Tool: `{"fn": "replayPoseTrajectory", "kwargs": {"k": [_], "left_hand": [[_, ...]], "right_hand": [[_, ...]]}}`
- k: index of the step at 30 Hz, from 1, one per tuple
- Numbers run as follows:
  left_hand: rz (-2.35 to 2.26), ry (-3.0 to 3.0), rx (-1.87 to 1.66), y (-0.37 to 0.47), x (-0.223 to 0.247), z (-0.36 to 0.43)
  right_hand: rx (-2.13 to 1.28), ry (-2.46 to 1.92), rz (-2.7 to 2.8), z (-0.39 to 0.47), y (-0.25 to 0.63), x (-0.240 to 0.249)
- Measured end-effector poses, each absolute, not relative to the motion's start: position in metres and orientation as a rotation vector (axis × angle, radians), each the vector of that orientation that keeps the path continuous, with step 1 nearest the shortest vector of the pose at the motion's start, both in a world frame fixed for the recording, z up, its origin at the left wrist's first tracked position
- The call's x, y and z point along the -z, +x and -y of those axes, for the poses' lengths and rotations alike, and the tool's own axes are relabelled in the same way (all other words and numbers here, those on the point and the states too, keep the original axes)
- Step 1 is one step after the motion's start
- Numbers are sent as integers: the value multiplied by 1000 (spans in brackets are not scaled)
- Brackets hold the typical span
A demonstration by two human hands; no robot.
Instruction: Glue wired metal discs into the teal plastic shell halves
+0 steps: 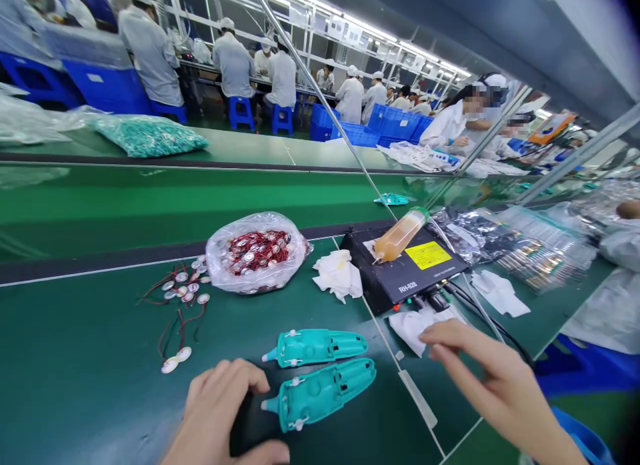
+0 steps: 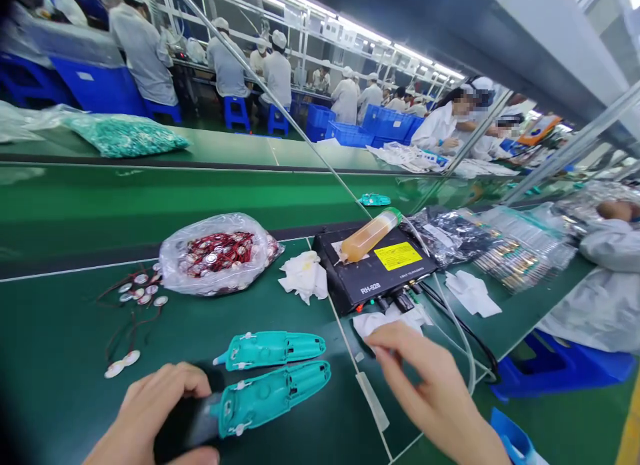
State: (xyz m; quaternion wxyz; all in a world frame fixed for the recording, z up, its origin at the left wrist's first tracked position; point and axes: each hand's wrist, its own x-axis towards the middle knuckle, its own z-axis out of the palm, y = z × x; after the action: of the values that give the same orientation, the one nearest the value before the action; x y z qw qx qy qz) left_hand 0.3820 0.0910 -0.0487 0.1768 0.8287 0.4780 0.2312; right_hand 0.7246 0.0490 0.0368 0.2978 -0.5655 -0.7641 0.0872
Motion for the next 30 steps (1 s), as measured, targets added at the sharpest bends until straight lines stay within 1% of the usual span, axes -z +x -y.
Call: {"fn": "replayPoseTrajectory", "kwargs": {"k": [2,4,7,9,13,17,21,25,30], "left_hand": [[-1388,2433,-688,369,31,-102],[-1549,2564,-688,354,20,-114],[-1933,2661,-539,337,20,-129],[-2035,2619,-478,332,27,-136],[-1885,2491,-531,334,34,-139],[-1775,2243,-575,332,23,-134],[-1791,2021,-554,323,12,-127],[-1859,2042,-503,323,14,-123],[-1862,2083,-464,331,13,-123]], "right_hand": [[-342,-1392,2175,-47,706,-31],[-416,-1350,2257,-45,693,-26],[-448,-1318,2325,-44,681,-21],[-447,-1296,2337,-45,677,-21],[-431,-1258,2349,-49,671,-24],[-314,-1224,2344,-54,665,-30],[-182,-1167,2349,-58,660,-33],[-144,-1128,2351,-60,656,-35],[-232,-1132,2341,-61,652,-35]]}}
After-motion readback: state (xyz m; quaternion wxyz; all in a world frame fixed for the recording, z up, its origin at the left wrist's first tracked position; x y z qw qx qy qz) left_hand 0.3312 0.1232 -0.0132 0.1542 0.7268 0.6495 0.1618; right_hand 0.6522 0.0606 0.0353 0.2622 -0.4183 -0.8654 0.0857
